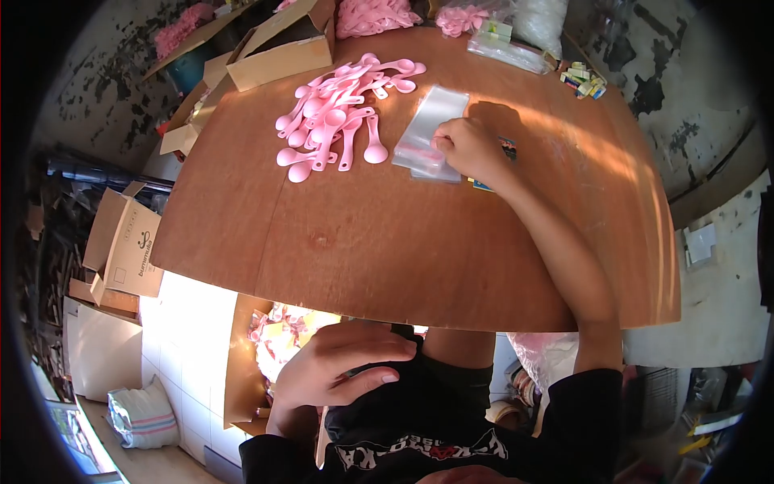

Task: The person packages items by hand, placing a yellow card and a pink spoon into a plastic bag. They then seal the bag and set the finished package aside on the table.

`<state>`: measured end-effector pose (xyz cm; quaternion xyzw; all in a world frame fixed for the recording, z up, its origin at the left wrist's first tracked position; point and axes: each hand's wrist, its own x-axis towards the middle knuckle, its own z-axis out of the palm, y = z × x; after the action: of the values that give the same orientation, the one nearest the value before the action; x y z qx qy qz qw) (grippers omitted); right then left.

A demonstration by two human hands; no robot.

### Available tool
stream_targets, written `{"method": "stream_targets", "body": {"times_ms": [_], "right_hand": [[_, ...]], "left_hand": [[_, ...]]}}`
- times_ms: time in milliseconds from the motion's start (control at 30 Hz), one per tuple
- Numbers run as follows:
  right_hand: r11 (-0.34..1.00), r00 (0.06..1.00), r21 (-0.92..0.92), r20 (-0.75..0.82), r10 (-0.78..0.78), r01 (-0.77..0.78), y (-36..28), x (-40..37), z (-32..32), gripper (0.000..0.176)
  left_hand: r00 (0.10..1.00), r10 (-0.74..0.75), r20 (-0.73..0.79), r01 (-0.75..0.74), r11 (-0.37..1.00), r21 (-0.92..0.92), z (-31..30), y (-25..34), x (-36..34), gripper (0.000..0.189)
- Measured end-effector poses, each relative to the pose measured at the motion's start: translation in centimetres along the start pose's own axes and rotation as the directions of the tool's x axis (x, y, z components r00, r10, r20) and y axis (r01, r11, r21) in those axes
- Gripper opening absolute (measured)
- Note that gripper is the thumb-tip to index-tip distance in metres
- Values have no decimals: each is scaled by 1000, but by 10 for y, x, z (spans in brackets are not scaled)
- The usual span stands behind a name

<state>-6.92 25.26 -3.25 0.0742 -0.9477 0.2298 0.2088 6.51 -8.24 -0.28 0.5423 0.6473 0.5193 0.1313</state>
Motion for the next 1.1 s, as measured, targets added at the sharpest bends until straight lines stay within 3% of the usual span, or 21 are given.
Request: {"method": "stream_targets", "body": {"times_ms": [67,133,233,300,367,400,467,500,600,667,800,867,900,933,967,1000,1033,1067,1100], "right_hand": [[999,998,-33,-55,-30,28,-1,-2,1,14],[999,997,-43,-68,-29,26,-4,-2,-2,13],[996,994,-82,-106,-37,28,-13,-2,-11,12],[993,989,-115,-140,-51,35,-15,-1,-13,11],[981,983,-120,-85,-161,150,-11,0,-11,10],[981,983,-120,-86,-162,151,-9,0,-8,10],[958,979,-206,1,-202,198,-4,-2,-4,9],[958,979,-206,2,-203,199,-3,-3,-3,9],[983,990,-117,11,-143,143,-6,-4,-3,8],[996,996,-29,5,-87,87,-9,-4,-8,8],[992,988,4,-79,-129,130,-9,-1,-17,9],[974,974,137,111,-196,181,-38,-2,-50,10],[976,974,129,120,-191,175,-53,-4,-67,10],[950,950,235,184,-251,205,-70,-7,-84,12],[914,918,340,242,-314,223,-82,-10,-96,15],[918,916,332,256,-309,217,-89,-12,-103,15],[886,908,390,221,-356,252,-95,-14,-107,13],[847,899,446,178,-401,289,-100,-16,-111,12],[849,897,443,184,-402,289,-106,-18,-115,12]], "left_hand": [[992,-93,-85,93,996,5,4,3,15,27],[992,-66,-103,70,997,37,7,-1,28,27],[953,-127,-276,197,950,241,10,-2,41,24],[943,-106,-316,181,958,220,12,-5,49,26],[929,-63,-364,151,964,219,14,-8,59,28],[929,-62,-364,150,964,220,10,-9,64,28],[977,-52,-208,145,876,461,-2,-11,78,26],[976,-53,-209,146,876,460,-8,-16,87,26],[990,-19,-143,103,786,610,-27,-36,112,27],[994,-104,-44,105,700,707,-36,-50,125,40],[993,-36,-112,107,676,729,-36,-78,138,52],[917,168,-362,109,767,632,-34,-80,142,64],[917,135,-376,10,934,358,-39,-82,139,72],[915,135,-381,5,938,346,-43,-78,135,72],[937,100,-335,-16,969,246,-47,-69,130,68],[956,70,-286,-30,989,143,-50,-60,125,64],[952,78,-296,-56,995,84,-51,-53,121,44],[950,80,-301,-59,995,77,-47,-50,116,44],[935,6,-356,-28,998,-57,-42,-48,109,33]]}}
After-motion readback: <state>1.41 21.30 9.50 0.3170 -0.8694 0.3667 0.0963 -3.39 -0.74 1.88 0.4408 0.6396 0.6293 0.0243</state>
